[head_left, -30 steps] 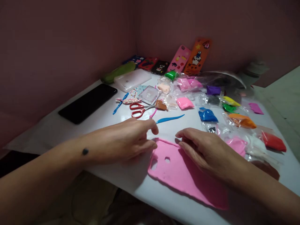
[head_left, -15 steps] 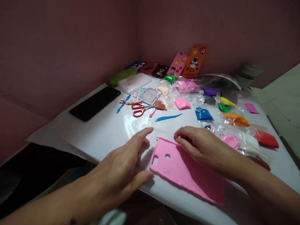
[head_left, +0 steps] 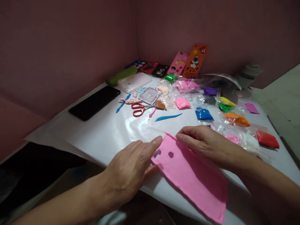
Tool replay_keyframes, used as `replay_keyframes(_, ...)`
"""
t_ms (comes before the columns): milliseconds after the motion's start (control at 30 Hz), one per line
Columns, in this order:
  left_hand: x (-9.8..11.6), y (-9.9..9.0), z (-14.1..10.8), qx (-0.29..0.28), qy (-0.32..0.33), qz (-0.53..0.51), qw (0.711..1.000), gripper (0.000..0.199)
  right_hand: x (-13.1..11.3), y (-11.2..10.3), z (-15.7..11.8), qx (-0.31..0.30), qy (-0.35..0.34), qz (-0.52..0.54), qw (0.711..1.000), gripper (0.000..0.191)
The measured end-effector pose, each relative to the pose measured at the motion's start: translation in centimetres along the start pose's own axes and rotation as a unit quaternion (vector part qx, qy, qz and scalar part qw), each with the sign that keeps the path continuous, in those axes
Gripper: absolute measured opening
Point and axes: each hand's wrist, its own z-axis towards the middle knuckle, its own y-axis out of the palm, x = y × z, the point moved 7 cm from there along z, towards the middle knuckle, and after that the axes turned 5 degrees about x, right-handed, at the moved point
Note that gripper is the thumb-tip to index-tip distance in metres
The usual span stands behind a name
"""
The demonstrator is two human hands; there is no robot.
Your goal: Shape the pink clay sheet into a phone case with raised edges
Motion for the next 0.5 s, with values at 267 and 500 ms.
replay_keyframes(267, -0.2, 0.4, 0.6, -0.037, -0.005, 0.0, 0.999, 0.072, 1.3, -0.7, -0.6, 0.064, -0.049, 0.17, 0.982, 0.034)
replay_keyframes(500, -1.1, 1.0, 0.3, -0.149, -0.097, -0.065, 0.982, 0.071, 1.8, -0.2, 0.0, 0.046, -0.003, 0.237, 0.97, 0.029)
